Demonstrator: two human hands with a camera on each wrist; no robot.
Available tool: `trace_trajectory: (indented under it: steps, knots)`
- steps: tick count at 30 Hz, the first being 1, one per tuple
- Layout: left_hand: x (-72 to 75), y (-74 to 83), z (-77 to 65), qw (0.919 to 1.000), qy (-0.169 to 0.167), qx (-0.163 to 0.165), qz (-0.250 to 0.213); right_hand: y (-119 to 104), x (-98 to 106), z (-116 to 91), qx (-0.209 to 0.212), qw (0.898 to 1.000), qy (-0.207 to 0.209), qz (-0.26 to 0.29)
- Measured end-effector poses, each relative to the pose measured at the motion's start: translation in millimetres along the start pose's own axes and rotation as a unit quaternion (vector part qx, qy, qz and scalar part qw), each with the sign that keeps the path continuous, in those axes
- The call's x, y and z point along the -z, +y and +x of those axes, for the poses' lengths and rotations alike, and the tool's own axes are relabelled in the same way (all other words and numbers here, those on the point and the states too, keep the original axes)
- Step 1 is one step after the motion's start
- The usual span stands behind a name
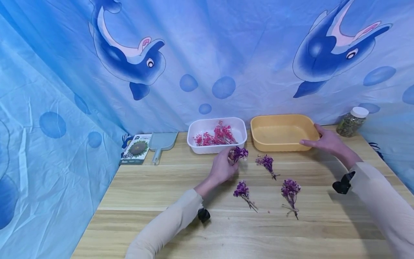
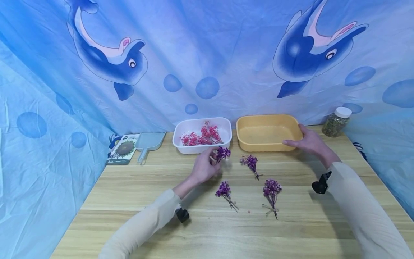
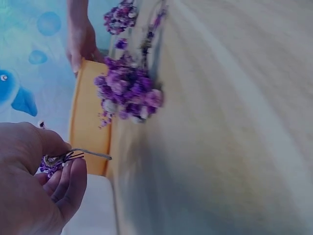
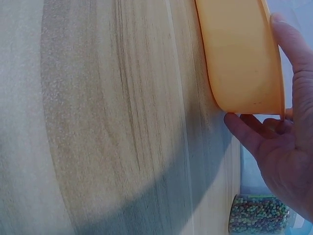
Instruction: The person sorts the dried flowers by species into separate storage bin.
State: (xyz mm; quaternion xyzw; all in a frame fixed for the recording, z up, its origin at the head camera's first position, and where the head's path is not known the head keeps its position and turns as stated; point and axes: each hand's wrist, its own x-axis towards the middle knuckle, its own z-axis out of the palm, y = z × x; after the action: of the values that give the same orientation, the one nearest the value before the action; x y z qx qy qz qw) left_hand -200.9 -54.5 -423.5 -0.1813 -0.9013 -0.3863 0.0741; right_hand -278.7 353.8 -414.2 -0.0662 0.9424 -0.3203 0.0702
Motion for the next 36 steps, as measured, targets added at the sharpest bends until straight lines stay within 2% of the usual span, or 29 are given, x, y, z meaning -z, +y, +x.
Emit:
trace_trajectory:
  steps: [4,11,20,28,36]
  knots:
    - [2.2,11.0,8.3,0.9999,-0.005,-0.005,-0.011,-2,0,-2,0.003,1.000,0.001,0.004]
    - [3.2,27.0,28.2,0.9997,-0.010,-0.023,-0.005,-1,0,-2,-0.001,1.000,0.001,0.012]
    - [-0.5,35.8,52.9,0.9985,-0.012,-0.044,0.030,-1,0,-1,-0.005,1.000,0.003,0.001]
    - [-4.7,47.6,74.4,0.9983,-0.033,-0.028,0.040,-1,1,-1,-0.001,1.000,0.003,0.008]
    - [-13.9,58.4,100.0,0.9960,-0.025,-0.050,0.069,-1,0,-1,-0.008,1.000,0.001,0.019]
